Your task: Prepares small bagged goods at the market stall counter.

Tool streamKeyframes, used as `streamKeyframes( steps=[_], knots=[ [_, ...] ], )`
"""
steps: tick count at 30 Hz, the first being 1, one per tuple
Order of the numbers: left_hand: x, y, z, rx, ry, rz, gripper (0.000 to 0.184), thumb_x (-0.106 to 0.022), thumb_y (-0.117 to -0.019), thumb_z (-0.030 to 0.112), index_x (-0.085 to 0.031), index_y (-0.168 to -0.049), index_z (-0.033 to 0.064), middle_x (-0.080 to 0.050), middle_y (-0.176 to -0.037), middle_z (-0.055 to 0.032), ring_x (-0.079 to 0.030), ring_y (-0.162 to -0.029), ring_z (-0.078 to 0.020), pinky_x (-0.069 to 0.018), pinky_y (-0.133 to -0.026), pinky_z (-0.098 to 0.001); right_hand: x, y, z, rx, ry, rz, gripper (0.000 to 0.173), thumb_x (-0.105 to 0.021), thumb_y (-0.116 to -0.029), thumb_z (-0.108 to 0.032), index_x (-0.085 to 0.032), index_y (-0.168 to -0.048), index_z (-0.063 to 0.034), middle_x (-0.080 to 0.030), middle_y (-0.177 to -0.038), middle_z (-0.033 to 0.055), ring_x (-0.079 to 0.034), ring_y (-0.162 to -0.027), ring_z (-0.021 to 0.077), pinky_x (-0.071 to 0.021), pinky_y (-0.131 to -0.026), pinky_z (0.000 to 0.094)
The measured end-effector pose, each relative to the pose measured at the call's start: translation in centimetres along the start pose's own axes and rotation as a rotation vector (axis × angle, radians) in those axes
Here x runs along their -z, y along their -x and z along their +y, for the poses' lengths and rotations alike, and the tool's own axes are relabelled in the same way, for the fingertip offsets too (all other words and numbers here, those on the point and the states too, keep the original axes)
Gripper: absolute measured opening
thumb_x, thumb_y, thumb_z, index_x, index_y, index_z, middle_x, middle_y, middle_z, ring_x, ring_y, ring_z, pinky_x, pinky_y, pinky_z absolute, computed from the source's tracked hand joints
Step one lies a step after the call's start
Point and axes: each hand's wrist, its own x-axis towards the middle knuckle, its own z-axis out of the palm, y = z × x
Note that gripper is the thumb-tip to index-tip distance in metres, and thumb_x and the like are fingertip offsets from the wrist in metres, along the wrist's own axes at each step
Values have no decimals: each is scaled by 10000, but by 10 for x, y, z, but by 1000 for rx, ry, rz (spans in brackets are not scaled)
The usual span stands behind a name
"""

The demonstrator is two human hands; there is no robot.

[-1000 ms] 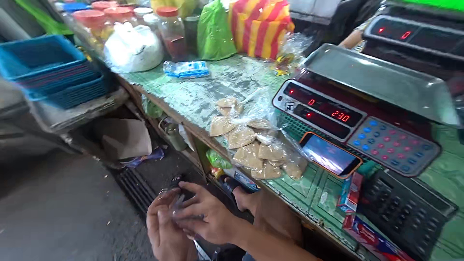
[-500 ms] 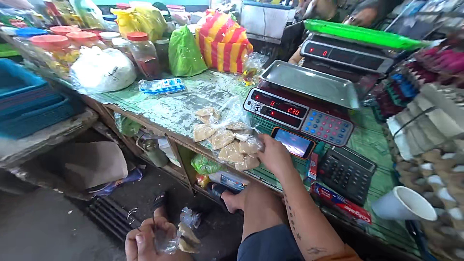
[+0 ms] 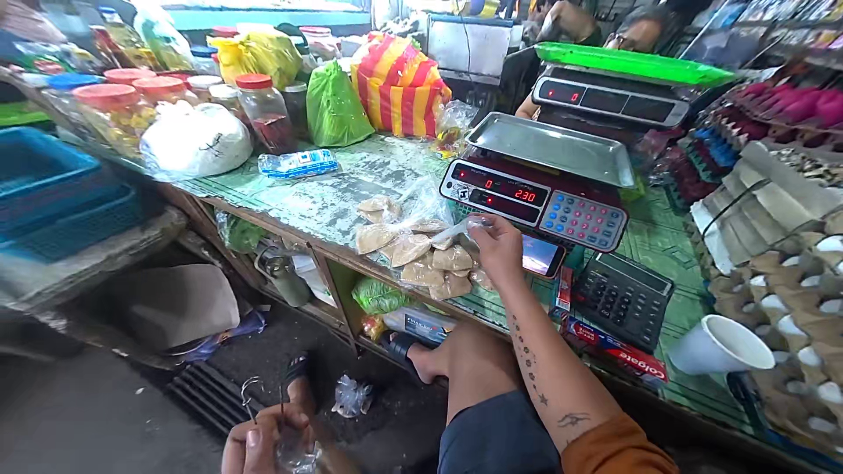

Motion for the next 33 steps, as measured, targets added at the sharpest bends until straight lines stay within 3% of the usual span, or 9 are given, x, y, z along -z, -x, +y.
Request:
streamKeyframes(
  steps=[3, 6, 9, 12, 16, 21, 26, 29, 33],
  knots=[
    [-17, -3, 7, -21, -25, -36, 318, -346, -1095, 220, -632, -960, 251, -710, -889, 82, -633, -659, -22, -523, -554, -169, -20, 4, -20, 182, 13, 40, 226, -678, -995, -214, -734, -1139, -49, -723, -1060, 114, -678, -905, 211, -561, -809, 429],
    [-31, -5, 14, -38, -93, -23, 287, -407, -1089, 271, -669, -976, 248, -693, -883, 80, -623, -701, -30, -527, -624, -190, -37, 17, -52, 468, 42, 6, 145, -748, -944, -203, -772, -1033, -91, -725, -999, 50, -682, -778, 92, -592, -676, 263],
    [-42, -9, 16, -54, -117, -36, 277, -451, -1084, 348, -669, -994, 202, -666, -890, 37, -589, -703, -60, -509, -637, -229, -43, 40, -85, 329, -269, -171, 112, -727, -955, -147, -714, -1035, -69, -737, -881, 12, -676, -594, 88, -604, -533, 254],
    [-60, -15, 22, -109, -112, -86, 237, -472, -1091, 302, -648, -1037, 154, -629, -930, 62, -564, -703, -12, -507, -618, -187, -51, 73, -102, -5, -669, -385, 72, -654, -974, -21, -658, -1045, -8, -758, -905, 109, -762, -754, 221, -667, -685, 353],
    [-69, -21, 18, -235, -269, -71, 225, -483, -1076, 206, -610, -949, 70, -571, -933, 18, -539, -740, -24, -487, -647, -193, -59, 107, -103, -293, -897, -512, 116, -606, -974, 54, -657, -1079, 57, -755, -957, 180, -766, -835, 247, -660, -751, 364],
    [-63, -23, 15, -271, -344, -47, 234, -479, -1068, 193, -577, -885, 85, -562, -918, 17, -538, -734, -25, -478, -628, -184, -61, 125, -100, -310, -1035, -578, 106, -565, -1007, 22, -614, -1101, 33, -737, -1032, 217, -764, -927, 302, -648, -857, 439],
    [-56, -18, 14, -224, -326, -70, 217, -460, -1072, 189, -562, -901, 104, -541, -862, 46, -503, -685, -16, -442, -592, -182, -69, 126, -95, -394, -1099, -571, 111, -545, -1020, 20, -607, -1112, 17, -734, -1061, 222, -762, -914, 293, -640, -860, 426],
    [-52, -18, 7, -205, -414, -40, 198, -476, -1059, 158, -574, -904, 82, -551, -821, 27, -513, -644, -42, -460, -572, -204, -72, 133, -92, -386, -1088, -622, 115, -557, -1008, 35, -604, -1113, 34, -733, -1028, 204, -757, -931, 287, -631, -896, 445],
    [-50, -14, -9, -215, -434, 43, 205, -487, -1060, 187, -606, -932, 81, -596, -863, 17, -577, -723, -59, -511, -652, -223, -74, 144, -84, -387, -1028, -669, 125, -585, -994, 20, -630, -1110, 37, -728, -1018, 134, -733, -938, 214, -613, -918, 411]
  ],
)
